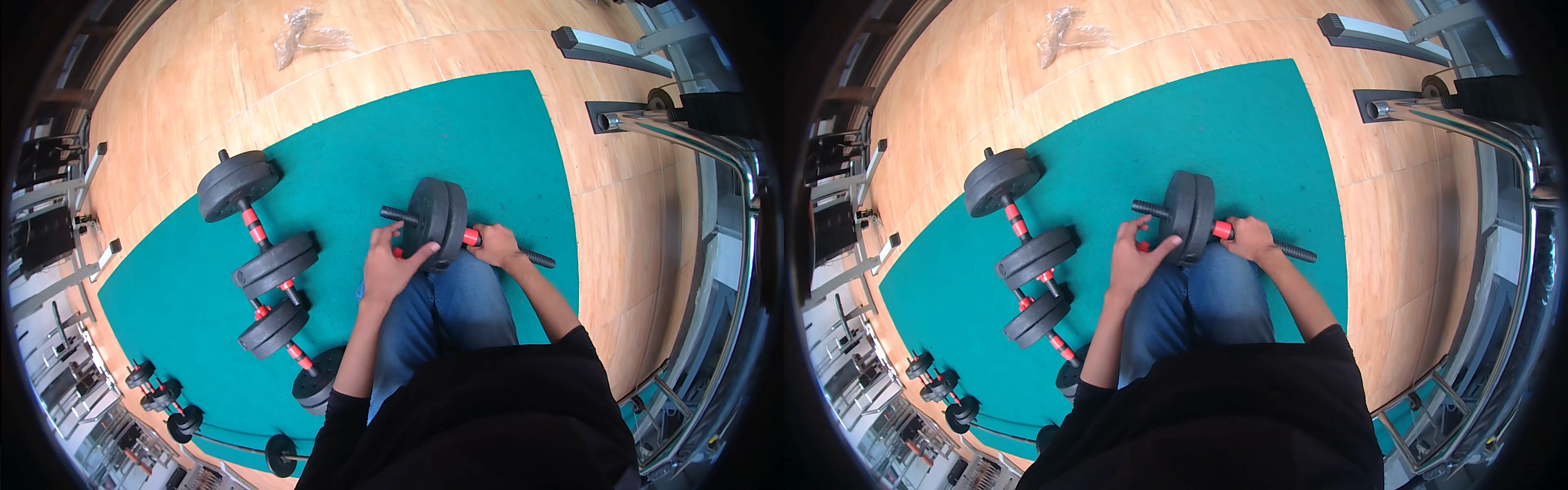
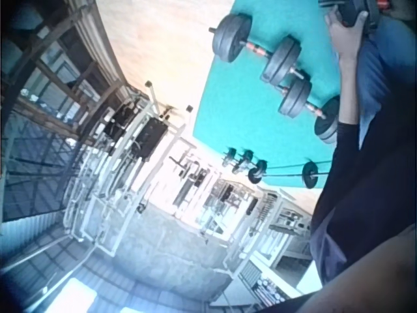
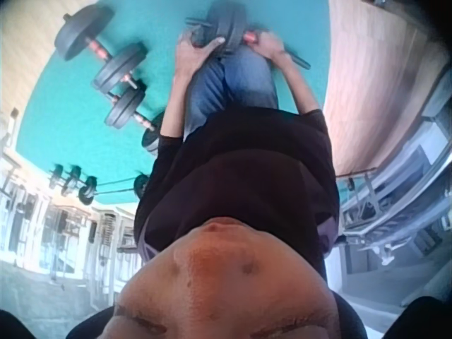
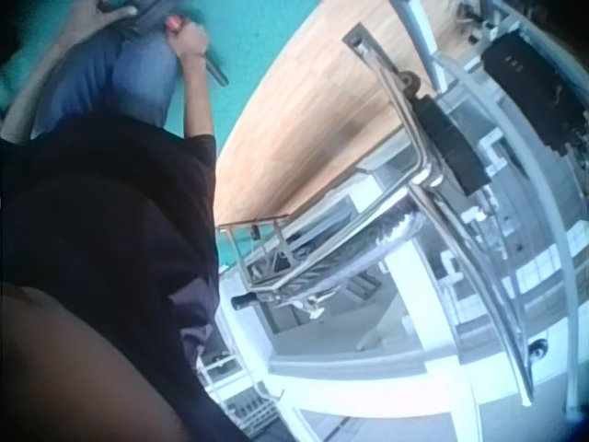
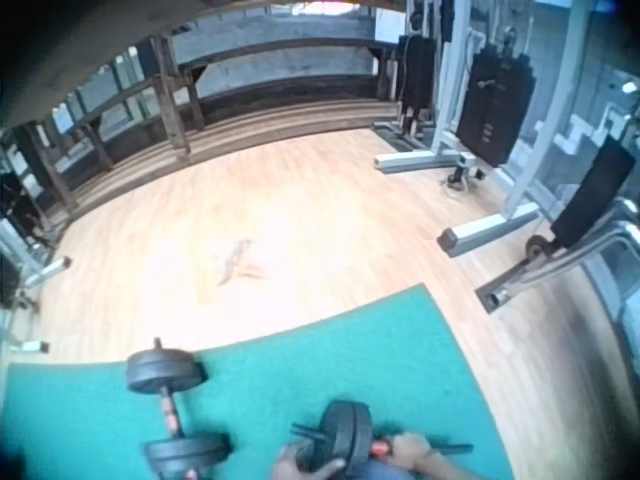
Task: The person disassembles a dumbbell by removing the weight plates and collars, wipes the plates and bar with a cloth, then reassembles the dumbbell by sliding the plates back onto the bar and securing them with the collars.
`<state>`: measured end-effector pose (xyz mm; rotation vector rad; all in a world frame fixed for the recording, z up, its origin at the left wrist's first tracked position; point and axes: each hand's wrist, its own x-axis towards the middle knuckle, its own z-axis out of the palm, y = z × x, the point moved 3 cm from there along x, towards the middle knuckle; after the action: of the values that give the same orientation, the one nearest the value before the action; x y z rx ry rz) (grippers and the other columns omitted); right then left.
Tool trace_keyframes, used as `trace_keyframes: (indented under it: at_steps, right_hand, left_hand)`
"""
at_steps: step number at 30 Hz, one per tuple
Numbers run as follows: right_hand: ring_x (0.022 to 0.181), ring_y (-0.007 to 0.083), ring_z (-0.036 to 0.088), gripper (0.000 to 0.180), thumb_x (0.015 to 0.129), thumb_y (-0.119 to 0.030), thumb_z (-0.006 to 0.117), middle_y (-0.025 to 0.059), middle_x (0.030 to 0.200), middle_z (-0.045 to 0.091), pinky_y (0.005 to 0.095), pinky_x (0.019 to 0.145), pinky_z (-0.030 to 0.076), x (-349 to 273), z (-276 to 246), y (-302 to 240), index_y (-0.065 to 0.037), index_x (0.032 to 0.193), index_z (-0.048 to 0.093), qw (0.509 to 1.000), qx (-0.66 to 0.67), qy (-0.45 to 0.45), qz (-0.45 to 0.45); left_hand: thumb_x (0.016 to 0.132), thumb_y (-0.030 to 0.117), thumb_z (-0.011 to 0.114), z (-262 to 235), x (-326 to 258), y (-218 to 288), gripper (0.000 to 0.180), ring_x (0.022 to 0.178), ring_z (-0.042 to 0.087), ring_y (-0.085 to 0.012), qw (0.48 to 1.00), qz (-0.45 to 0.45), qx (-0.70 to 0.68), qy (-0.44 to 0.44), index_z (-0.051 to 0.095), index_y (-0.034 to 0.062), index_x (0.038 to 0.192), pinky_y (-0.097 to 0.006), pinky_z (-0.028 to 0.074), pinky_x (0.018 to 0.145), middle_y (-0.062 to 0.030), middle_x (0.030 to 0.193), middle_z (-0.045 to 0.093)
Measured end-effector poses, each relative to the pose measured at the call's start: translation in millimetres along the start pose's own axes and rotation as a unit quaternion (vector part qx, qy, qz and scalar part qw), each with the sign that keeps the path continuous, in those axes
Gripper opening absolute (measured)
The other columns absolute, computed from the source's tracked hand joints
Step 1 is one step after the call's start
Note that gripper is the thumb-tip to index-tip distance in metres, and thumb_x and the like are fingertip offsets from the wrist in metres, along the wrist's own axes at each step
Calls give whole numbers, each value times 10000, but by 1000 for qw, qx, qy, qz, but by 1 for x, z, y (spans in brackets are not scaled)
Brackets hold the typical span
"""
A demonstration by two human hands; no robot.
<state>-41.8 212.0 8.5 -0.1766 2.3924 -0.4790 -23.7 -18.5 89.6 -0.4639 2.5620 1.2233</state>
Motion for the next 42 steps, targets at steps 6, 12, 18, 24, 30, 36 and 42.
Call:
trace_keyframes:
  at_steps: [6, 12, 18, 24, 30, 36, 42]
  right_hand:
    - [742, 338, 648, 336, 718, -281, 687, 167, 759, 655, 428, 706, 523, -5, 3, -30, -61, 961, 615, 999, -24, 34, -2]
    - [716, 337, 648, 361, 716, -324, 695, 177, 724, 646, 430, 680, 526, -20, 8, -18, -49, 935, 613, 997, -28, 65, 13]
    - [714, 342, 645, 361, 721, -356, 677, 172, 719, 646, 431, 687, 523, -48, -10, 11, -65, 930, 630, 996, -47, 54, 45]
    - [610, 289, 633, 388, 701, -298, 727, 137, 652, 624, 387, 599, 509, -103, -24, 92, -40, 973, 626, 995, 55, 4, 80]
    - [527, 87, 534, 397, 739, -290, 765, 12, 645, 551, 248, 455, 425, -14, -30, 43, -8, 952, 585, 893, 428, -50, 132]
    - [690, 103, 574, 487, 745, -368, 752, 36, 807, 595, 257, 500, 472, 89, -2, -37, -26, 1038, 566, 889, 441, -96, 75]
    - [746, 116, 571, 599, 739, -382, 760, 35, 872, 600, 264, 597, 475, 133, 19, -50, -38, 1172, 532, 912, 398, -99, 21]
  left_hand:
    - [566, 435, 827, 13, -12, -2, 787, 789, 638, -372, 988, -52, 143, 37, 472, 14, 1128, -453, 513, 666, -185, 1001, 612]
    - [581, 389, 813, 10, -7, -11, 641, 706, 636, -370, 980, -51, 173, 80, 463, 43, 991, -456, 511, 590, -147, 882, 622]
    - [606, 454, 789, 8, 0, -16, 654, 719, 632, -396, 984, -65, 160, 49, 468, 33, 988, -475, 507, 635, -180, 832, 640]
    - [605, 485, 788, -21, 24, -42, 702, 750, 650, -366, 994, -85, 71, 20, 503, 0, 1025, -432, 513, 683, -204, 796, 656]
    - [629, 441, 799, -17, 40, -94, 650, 770, 655, -258, 988, -91, -116, 36, 524, -17, 999, -356, 511, 719, -157, 884, 668]
    - [716, 494, 705, -4, 36, -141, 574, 440, 411, -76, 916, -296, -251, -98, 499, 34, 989, -229, 318, 386, 10, 601, 452]
    - [773, 415, 698, 32, 31, -157, 497, 428, 406, -71, 868, -324, -372, -62, 515, 17, 1009, -231, 300, 372, 11, 605, 486]
